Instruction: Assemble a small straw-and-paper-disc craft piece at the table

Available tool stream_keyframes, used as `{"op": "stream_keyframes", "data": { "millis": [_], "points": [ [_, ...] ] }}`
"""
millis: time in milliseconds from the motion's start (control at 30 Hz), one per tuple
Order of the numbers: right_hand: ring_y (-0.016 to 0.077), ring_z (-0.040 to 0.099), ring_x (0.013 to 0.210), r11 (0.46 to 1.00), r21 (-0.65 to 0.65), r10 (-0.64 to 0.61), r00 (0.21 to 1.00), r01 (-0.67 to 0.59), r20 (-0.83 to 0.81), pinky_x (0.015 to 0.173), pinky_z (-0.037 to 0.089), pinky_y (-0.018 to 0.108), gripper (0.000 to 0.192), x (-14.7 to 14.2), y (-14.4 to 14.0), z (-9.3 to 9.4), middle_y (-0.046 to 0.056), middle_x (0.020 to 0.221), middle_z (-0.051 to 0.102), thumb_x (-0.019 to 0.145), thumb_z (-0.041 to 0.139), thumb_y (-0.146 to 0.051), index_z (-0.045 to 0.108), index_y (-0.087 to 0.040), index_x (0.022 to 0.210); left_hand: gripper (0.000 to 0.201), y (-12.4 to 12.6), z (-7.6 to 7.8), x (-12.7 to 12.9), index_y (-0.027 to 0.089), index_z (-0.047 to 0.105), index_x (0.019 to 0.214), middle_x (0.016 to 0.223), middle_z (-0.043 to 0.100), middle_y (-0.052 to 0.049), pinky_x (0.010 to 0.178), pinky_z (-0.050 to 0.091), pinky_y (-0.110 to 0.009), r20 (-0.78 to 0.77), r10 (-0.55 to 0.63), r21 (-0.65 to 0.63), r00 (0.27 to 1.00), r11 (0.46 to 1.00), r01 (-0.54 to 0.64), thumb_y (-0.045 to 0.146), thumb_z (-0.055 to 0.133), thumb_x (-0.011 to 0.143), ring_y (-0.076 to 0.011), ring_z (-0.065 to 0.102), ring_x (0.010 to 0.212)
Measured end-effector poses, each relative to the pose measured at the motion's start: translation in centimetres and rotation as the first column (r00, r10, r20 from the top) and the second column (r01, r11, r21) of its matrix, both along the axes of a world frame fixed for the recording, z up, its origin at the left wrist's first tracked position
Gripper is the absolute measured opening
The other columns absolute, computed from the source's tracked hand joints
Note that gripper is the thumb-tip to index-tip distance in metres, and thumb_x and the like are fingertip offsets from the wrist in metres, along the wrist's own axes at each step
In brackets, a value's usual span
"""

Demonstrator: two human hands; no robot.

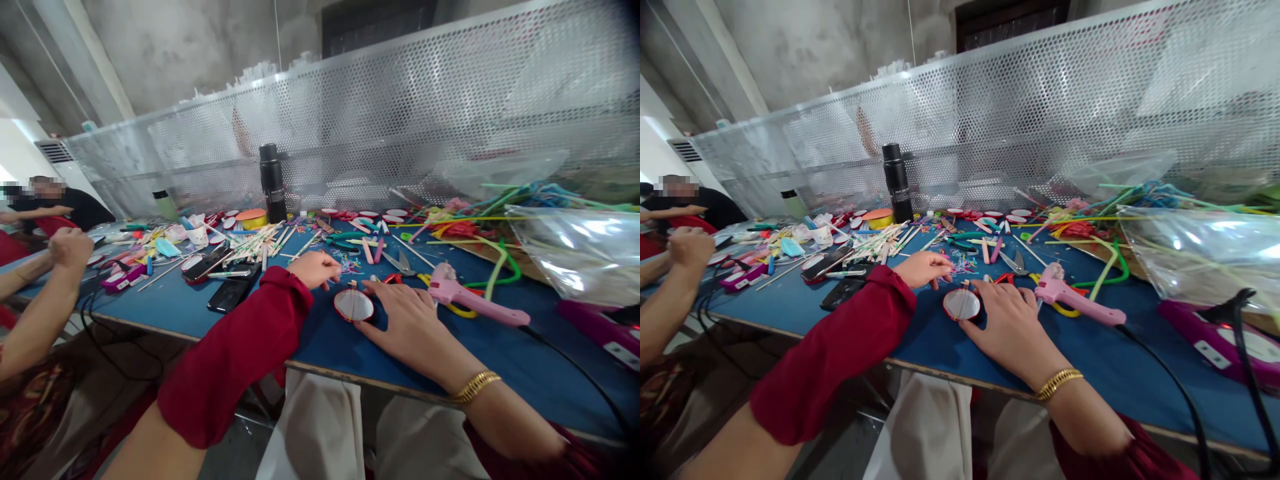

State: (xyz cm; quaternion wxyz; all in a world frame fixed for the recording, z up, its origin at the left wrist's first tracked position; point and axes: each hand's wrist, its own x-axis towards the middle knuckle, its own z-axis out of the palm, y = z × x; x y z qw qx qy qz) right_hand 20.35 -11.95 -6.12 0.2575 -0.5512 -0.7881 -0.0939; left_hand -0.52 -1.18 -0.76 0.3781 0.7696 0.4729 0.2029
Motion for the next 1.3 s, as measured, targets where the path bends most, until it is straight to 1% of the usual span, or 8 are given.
{"op": "stream_keyframes", "data": {
  "millis": [100, 200, 300, 400, 633, 967, 1100, 1300],
  "points": [
    [0.0371, 0.062, 0.12, 1.0, -0.012, 0.0, 1.0, 0.0, -0.002, 0.103, 0.037, 0.057, 0.057, -0.1, 0.0, 0.2, 0.014, 0.128, 0.071, 0.087, 0.06, -0.052, 0.057, -0.022, 0.136, 0.028, -0.1, -0.3, 0.4, 0.011, 0.067, 0.117, 0.115, 0.077, -0.012, 0.063, 0.052, -0.024, 0.064, 0.002, -0.092, 0.998, 0.996, 0.003, 0.024, 0.057, 0.094, -0.0069, 0.063, 0.052],
    [0.0374, 0.062, 0.12, 1.0, -0.026, 0.0, 1.0, -0.001, -0.003, 0.103, 0.038, 0.057, 0.058, -0.1, -0.1, 0.3, 0.014, 0.128, 0.071, 0.087, 0.061, -0.051, 0.058, -0.022, 0.137, 0.03, -0.4, -0.3, 0.7, 0.01, 0.062, 0.122, 0.117, 0.076, -0.015, 0.064, 0.052, -0.024, 0.095, 0.013, -0.14, 0.995, 0.99, 0.0, 0.021, 0.057, 0.095, -0.0067, 0.064, 0.051],
    [0.0385, 0.062, 0.12, 0.999, -0.036, -0.014, 1.0, 0.014, 0.003, 0.101, 0.039, 0.057, 0.059, -0.1, -0.1, 0.3, 0.014, 0.127, 0.072, 0.086, 0.061, -0.051, 0.059, -0.022, 0.136, 0.033, -0.6, -0.3, 0.9, 0.011, 0.058, 0.126, 0.12, 0.075, -0.015, 0.068, 0.052, -0.024, 0.119, 0.008, -0.169, 0.993, 0.986, 0.012, 0.023, 0.057, 0.096, -0.0075, 0.066, 0.054],
    [0.0388, 0.063, 0.12, 0.999, -0.033, -0.018, 1.0, 0.018, 0.01, 0.101, 0.04, 0.057, 0.059, -0.1, -0.1, 0.3, 0.014, 0.126, 0.072, 0.085, 0.062, -0.051, 0.06, -0.022, 0.136, 0.032, -0.9, -0.1, 0.9, 0.011, 0.057, 0.125, 0.122, 0.075, -0.014, 0.07, 0.052, -0.024, 0.117, 0.003, -0.182, 0.993, 0.983, 0.019, 0.024, 0.057, 0.096, -0.0077, 0.068, 0.057],
    [0.0394, 0.062, 0.121, 0.998, -0.05, -0.037, 0.999, 0.038, 0.015, 0.101, 0.041, 0.057, 0.06, -0.2, -0.1, 0.4, 0.014, 0.127, 0.072, 0.085, 0.062, -0.051, 0.06, -0.022, 0.136, 0.026, -1.2, 0.2, 1.0, 0.012, 0.056, 0.119, 0.121, 0.075, -0.014, 0.065, 0.051, -0.022, 0.149, 0.03, -0.233, 0.988, 0.972, 0.006, 0.024, 0.058, 0.097, -0.0081, 0.069, 0.059],
    [0.0398, 0.061, 0.122, 0.997, -0.073, -0.029, 1.0, 0.029, 0.002, 0.101, 0.041, 0.059, 0.06, -0.2, -0.2, 0.6, 0.014, 0.127, 0.072, 0.085, 0.062, -0.051, 0.06, -0.022, 0.137, 0.029, -1.3, 0.4, 1.1, 0.013, 0.056, 0.124, 0.126, 0.074, -0.013, 0.053, 0.04, -0.019, 0.081, 0.012, -0.194, 0.997, 0.981, 0.004, 0.026, 0.056, 0.098, -0.0059, 0.067, 0.057],
    [0.0395, 0.061, 0.121, 0.998, -0.066, -0.022, 1.0, 0.022, -0.004, 0.101, 0.041, 0.06, 0.06, -0.2, -0.2, 0.6, 0.014, 0.127, 0.071, 0.086, 0.062, -0.051, 0.06, -0.021, 0.137, 0.029, -1.3, 0.4, 1.2, 0.012, 0.057, 0.124, 0.126, 0.074, -0.013, 0.054, 0.041, -0.02, 0.068, 0.007, -0.178, 0.998, 0.984, 0.005, 0.026, 0.057, 0.098, -0.0046, 0.063, 0.052],
    [0.0397, 0.061, 0.122, 0.997, -0.069, -0.017, 1.0, 0.016, -0.007, 0.101, 0.041, 0.06, 0.06, -0.2, -0.1, 0.5, 0.014, 0.128, 0.071, 0.085, 0.062, -0.051, 0.059, -0.022, 0.138, 0.03, -1.6, 0.7, 1.3, 0.013, 0.057, 0.124, 0.126, 0.074, -0.014, 0.057, 0.044, -0.02, 0.1, 0.032, -0.214, 0.994, 0.977, -0.009, 0.026, 0.057, 0.098, -0.0056, 0.065, 0.056]
  ]
}}
